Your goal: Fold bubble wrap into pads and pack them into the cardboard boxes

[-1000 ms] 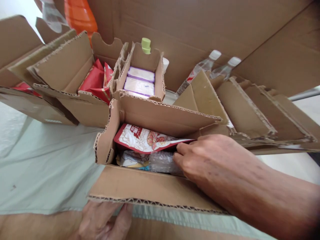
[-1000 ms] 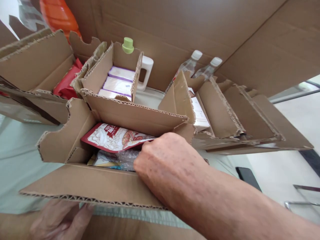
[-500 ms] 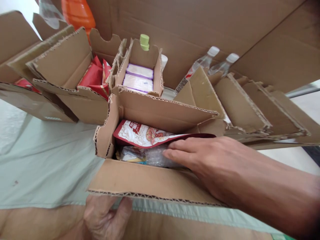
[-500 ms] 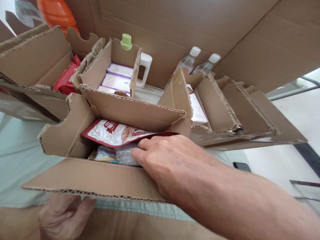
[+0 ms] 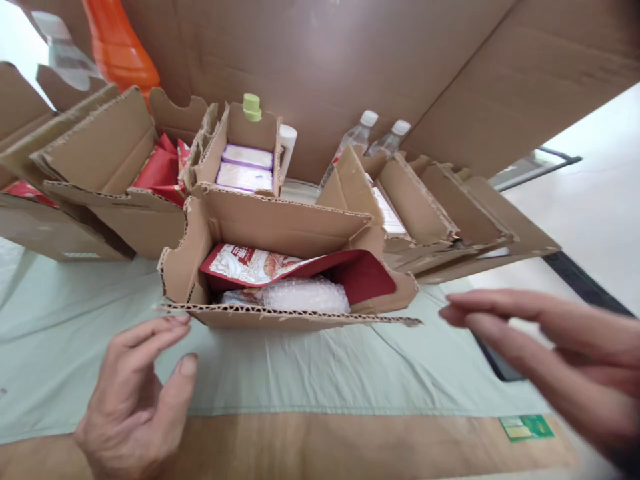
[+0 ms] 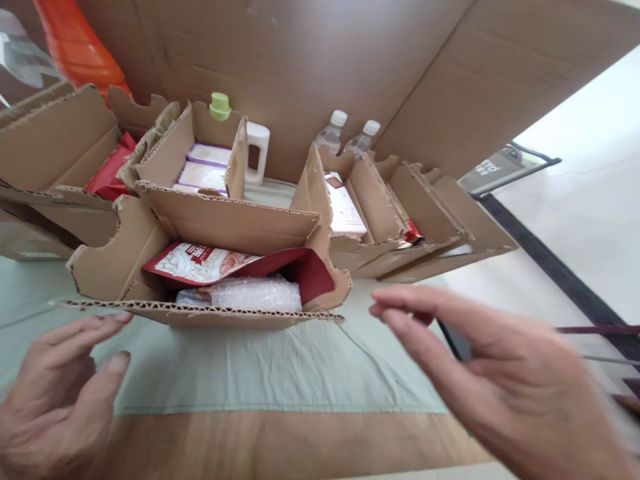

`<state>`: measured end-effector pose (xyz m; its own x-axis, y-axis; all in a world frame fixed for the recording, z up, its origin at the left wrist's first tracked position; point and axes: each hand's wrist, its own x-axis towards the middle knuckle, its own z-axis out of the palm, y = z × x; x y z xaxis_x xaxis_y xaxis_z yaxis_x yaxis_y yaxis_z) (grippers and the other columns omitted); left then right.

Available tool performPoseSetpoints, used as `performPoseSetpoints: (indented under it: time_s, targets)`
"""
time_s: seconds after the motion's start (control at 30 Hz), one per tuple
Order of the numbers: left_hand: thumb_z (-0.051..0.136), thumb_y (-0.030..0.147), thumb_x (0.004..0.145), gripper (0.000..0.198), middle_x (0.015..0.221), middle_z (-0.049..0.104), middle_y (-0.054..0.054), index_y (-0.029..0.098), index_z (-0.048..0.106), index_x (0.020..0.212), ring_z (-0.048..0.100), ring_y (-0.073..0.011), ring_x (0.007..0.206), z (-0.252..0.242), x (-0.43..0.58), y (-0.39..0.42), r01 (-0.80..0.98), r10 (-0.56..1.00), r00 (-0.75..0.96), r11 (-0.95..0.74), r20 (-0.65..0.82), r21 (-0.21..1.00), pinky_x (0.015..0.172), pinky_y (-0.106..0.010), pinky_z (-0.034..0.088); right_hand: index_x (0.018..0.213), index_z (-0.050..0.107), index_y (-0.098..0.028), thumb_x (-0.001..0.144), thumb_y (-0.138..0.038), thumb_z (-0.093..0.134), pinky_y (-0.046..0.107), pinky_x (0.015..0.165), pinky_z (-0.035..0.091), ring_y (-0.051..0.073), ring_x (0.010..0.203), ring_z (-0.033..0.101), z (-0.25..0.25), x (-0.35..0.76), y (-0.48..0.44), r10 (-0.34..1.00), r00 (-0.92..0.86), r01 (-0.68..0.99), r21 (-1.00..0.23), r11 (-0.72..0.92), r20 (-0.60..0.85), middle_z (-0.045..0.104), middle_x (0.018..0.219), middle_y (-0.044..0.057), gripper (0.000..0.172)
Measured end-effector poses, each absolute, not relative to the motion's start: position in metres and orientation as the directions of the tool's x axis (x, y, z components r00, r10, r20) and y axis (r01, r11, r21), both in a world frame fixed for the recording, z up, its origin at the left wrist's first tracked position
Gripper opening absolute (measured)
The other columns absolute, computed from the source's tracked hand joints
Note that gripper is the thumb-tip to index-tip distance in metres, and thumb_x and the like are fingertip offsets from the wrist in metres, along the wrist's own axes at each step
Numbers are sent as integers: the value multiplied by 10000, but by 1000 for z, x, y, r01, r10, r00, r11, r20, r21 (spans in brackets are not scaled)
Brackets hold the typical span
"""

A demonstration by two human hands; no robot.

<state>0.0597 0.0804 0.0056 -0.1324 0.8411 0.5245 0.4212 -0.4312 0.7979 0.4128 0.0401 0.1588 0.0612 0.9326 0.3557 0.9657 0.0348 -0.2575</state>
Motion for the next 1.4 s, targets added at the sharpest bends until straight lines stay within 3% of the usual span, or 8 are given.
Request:
performPoseSetpoints:
  time_s: [0.23,0.4,0.73,1.0,1.1,1.2,1.33,1.4]
  targets:
    - [793,408,857,593,1377,645,-74,263,595,1397,632,-292,1255,5,60,107,113,971,-161,-161,178,981,1116,-442,525,1337,643,-200,950,-515,635,385,743,619,234,865,725,69,373,40,977,125,777,-629,12,173,777,1161,114,499]
    - [797,508,838,584,1265,695,-67,256,614,1332,646,-307,1238,2,76,120,113,992,-50,-112,119,987,1106,-446,537,1401,576,-185,988,-550,551,463,986,558,295,1186,654,41,335,64,943,142,609,-778,155,300,690,1346,151,551]
    - [763,576,852,426,965,750,-100,198,735,1046,723,-329,1050,-28,78,-5,302,999,54,-19,3,953,1034,-467,570,1216,679,-223,1001,-454,531,456,815,601,327,947,705,41,354,-78,894,288,755,-656,9,344,738,941,99,349]
    - [797,411,876,506,1276,707,-108,219,640,1316,611,-314,1335,25,72,24,120,967,-61,-238,246,964,1231,-502,408,1217,671,-227,994,-461,570,410,745,594,273,836,686,54,325,-38,893,231,755,-650,86,387,732,936,70,339]
    - [790,426,871,512,1212,734,-126,196,651,1308,621,-332,1326,15,89,10,162,979,28,-201,200,966,1227,-517,410,1000,699,-217,1005,-415,575,339,578,536,208,605,614,44,342,-67,873,288,775,-631,29,394,682,742,26,233]
    - [763,451,869,476,1194,741,-143,180,680,1250,645,-347,1288,-4,100,-7,197,991,83,-120,106,973,1182,-513,463,881,694,-227,1004,-384,576,343,588,565,233,661,672,24,353,-104,822,349,793,-609,-4,450,699,734,43,231]
    - [739,398,820,441,1200,744,-143,166,684,1191,668,-342,1254,-3,100,15,158,988,103,-134,119,978,1131,-471,512,1060,719,-238,992,-311,596,420,698,637,287,797,741,0,332,-118,802,387,775,-632,-16,454,749,831,72,158]
    - [747,355,746,447,1156,760,-128,160,680,1143,694,-343,1202,9,98,46,139,982,122,-164,148,977,1088,-461,542,1279,664,-220,989,-313,599,500,820,645,334,944,756,-7,312,-114,780,407,770,-638,-13,475,771,981,117,311]
